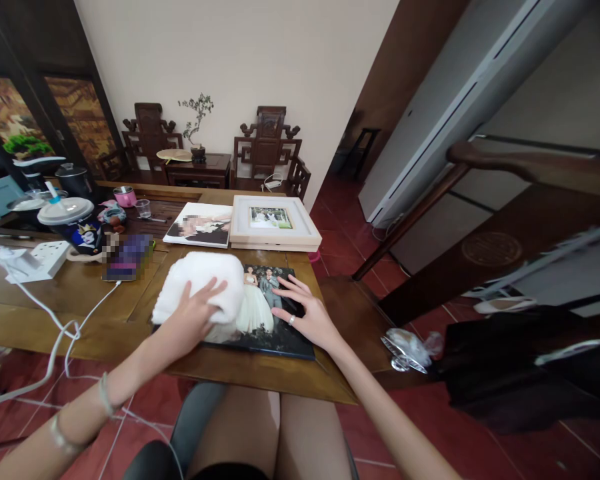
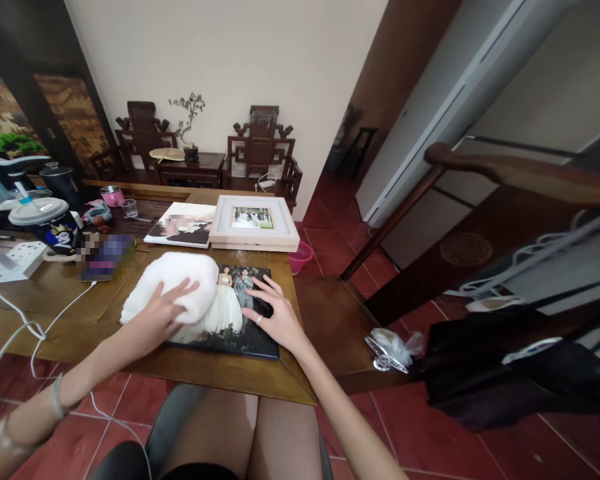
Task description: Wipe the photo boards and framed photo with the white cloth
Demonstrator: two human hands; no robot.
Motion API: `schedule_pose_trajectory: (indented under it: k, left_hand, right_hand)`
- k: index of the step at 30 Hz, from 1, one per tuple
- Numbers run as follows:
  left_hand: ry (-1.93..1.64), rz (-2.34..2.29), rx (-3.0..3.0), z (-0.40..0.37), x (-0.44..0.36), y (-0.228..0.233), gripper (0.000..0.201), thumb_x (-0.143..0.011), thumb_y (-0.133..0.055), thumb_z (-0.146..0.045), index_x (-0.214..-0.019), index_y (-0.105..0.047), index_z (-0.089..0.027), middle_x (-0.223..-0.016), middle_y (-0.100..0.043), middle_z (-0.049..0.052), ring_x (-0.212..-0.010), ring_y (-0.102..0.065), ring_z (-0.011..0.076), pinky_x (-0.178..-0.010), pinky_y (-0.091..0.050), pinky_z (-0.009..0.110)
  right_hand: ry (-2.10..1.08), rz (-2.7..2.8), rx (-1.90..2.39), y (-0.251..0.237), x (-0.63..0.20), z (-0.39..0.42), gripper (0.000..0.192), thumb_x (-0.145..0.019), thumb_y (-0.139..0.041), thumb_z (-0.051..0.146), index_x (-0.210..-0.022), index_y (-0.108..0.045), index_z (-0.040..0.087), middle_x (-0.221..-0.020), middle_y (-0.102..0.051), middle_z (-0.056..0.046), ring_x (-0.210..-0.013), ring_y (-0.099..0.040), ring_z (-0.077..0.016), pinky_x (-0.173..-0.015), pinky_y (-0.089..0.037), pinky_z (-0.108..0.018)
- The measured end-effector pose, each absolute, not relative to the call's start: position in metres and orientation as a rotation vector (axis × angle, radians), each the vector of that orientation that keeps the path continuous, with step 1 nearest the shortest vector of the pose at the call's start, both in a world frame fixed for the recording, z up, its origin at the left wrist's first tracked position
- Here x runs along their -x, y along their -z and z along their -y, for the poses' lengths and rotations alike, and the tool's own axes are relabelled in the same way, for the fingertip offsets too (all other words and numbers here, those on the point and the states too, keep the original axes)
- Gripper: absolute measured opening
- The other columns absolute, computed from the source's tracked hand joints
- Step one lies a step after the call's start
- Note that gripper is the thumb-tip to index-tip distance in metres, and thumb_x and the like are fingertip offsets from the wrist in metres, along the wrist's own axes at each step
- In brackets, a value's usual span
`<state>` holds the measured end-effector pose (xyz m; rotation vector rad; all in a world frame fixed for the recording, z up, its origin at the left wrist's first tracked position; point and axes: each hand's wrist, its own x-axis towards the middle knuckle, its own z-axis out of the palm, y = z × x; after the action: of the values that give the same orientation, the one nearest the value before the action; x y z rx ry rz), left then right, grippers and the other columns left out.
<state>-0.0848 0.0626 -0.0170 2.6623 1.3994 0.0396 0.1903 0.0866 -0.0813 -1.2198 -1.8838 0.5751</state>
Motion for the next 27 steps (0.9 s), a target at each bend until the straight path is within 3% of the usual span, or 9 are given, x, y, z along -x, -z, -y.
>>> schedule_pose_trajectory:
  k: [4,8,13,18,21,27]
  left_hand:
    - [-0.091,-1.151,-2.682,-0.003,0.087,0.021,0.033,-0.078,-0.048,0.001,-0.094,-0.068,-0.020,-0.155,-0.025,0.004,-0.145,-0.016,0.0268,-0.114,-0.006,0.062]
    - [-0.080,-1.011,-2.695,0.016,0.080,0.021,0.032,-0.078,-0.053,-0.002,-0.099,-0.067,-0.021,-0.156,-0.023,0.003,-0.145,-0.016,0.0268,-0.115,-0.001,0.060]
    - [0.003,-1.117,-2.699,-0.050,0.062,0.016,0.048,-0.078,-0.046,0.004,-0.115,-0.062,-0.022,-0.154,-0.027,0.006,-0.144,-0.018,0.0278,-0.110,-0.015,0.066]
    - [-0.100,-1.287,-2.662,-0.125,0.056,0.015,0.040,-0.090,-0.041,-0.008,-0.124,-0.057,-0.022,-0.153,-0.031,0.009,-0.143,-0.022,0.0284,-0.108,-0.018,0.066]
    - [-0.155,-1.358,-2.649,-0.133,0.058,0.018,0.040,-0.092,-0.039,-0.012,-0.128,-0.053,-0.021,-0.152,-0.033,0.009,-0.143,-0.023,0.0284,-0.109,-0.018,0.065]
    - [-0.097,-1.277,-2.755,-0.047,0.056,0.028,0.033,-0.083,-0.049,-0.003,-0.103,-0.068,-0.020,-0.153,-0.031,0.009,-0.143,-0.021,0.0307,-0.110,-0.014,0.066]
  right_hand:
    - [-0.573,1.882,1.214,0.080,-0.190,-0.086,0.036,-0.076,-0.071,0.038,-0.110,-0.070,0.026,-0.135,-0.056,-0.009,-0.136,-0.037,-0.0289,-0.109,-0.033,-0.054]
    - [-0.577,1.883,1.213,0.080,-0.190,-0.086,0.037,-0.076,-0.071,0.039,-0.111,-0.070,0.025,-0.136,-0.056,-0.009,-0.136,-0.036,-0.0285,-0.110,-0.033,-0.054]
    - [-0.573,1.891,1.212,0.082,-0.190,-0.086,0.037,-0.076,-0.071,0.039,-0.111,-0.069,0.027,-0.135,-0.056,-0.008,-0.137,-0.036,-0.0290,-0.109,-0.033,-0.055]
    - [-0.581,1.884,1.217,0.081,-0.190,-0.086,0.036,-0.076,-0.071,0.040,-0.110,-0.070,0.027,-0.133,-0.058,-0.008,-0.136,-0.036,-0.0295,-0.109,-0.032,-0.056]
    - [-0.585,1.880,1.221,0.080,-0.190,-0.086,0.036,-0.076,-0.071,0.040,-0.110,-0.070,0.027,-0.135,-0.057,-0.008,-0.137,-0.036,-0.0287,-0.110,-0.031,-0.055]
    - [-0.587,1.873,1.223,0.081,-0.190,-0.086,0.036,-0.076,-0.071,0.040,-0.110,-0.070,0.026,-0.135,-0.056,-0.008,-0.137,-0.036,-0.0285,-0.110,-0.032,-0.054]
